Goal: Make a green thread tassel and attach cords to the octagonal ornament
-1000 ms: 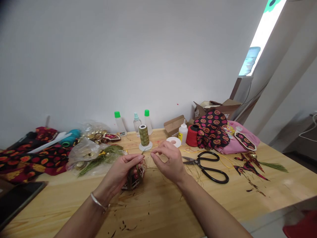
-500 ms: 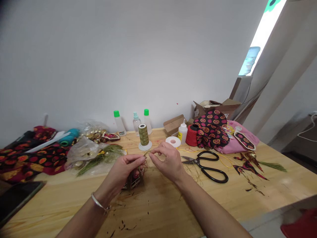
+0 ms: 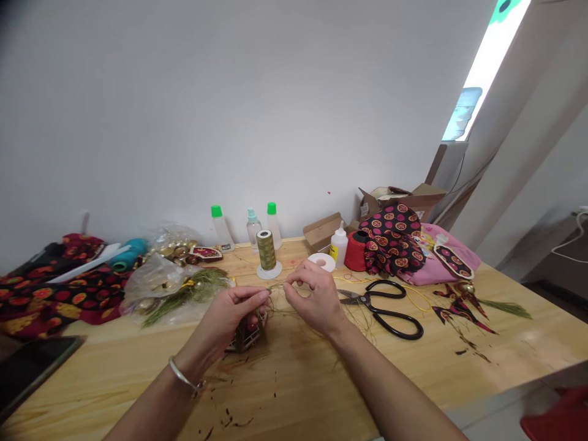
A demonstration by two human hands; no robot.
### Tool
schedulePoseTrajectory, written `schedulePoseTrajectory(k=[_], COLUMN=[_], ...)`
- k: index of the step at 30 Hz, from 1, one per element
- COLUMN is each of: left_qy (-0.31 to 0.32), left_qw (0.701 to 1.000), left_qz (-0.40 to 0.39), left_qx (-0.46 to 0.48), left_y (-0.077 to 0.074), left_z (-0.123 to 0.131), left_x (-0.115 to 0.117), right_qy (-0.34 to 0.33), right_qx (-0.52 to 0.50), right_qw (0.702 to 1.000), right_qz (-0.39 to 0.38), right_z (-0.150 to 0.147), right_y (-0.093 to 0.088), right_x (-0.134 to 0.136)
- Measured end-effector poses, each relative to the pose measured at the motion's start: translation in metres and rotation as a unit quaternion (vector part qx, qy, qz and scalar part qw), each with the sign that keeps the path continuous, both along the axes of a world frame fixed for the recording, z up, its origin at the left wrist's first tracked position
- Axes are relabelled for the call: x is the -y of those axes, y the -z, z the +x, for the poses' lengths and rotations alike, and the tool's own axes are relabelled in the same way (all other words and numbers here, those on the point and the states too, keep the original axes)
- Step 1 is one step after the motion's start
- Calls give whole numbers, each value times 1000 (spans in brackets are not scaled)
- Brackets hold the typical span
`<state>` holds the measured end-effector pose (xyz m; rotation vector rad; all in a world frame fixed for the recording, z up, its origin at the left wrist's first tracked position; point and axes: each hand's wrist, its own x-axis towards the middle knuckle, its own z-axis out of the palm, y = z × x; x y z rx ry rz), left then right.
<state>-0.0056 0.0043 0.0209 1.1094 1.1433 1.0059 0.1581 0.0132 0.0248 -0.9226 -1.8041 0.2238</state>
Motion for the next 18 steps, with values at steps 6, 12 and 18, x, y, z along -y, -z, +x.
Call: schedulePoseTrajectory(k=[6,12,18], left_qy=[2,-1,-1], left_qw=[1000,1000,1000], left_qz=[6,5,1], left_qx=[-2,-2,-1], left_y=[-1,1,0], left_z=[-1,-2,-1], left_x=[1,0,1], right_qy=[-5,17,-33], right_qx=[5,-38,-8], right_qw=[1000,999,999], right_qz=[-19,-24,-5], right_z=[1,4,4], right_y=[0,-4,-3], right_x=[0,1,4])
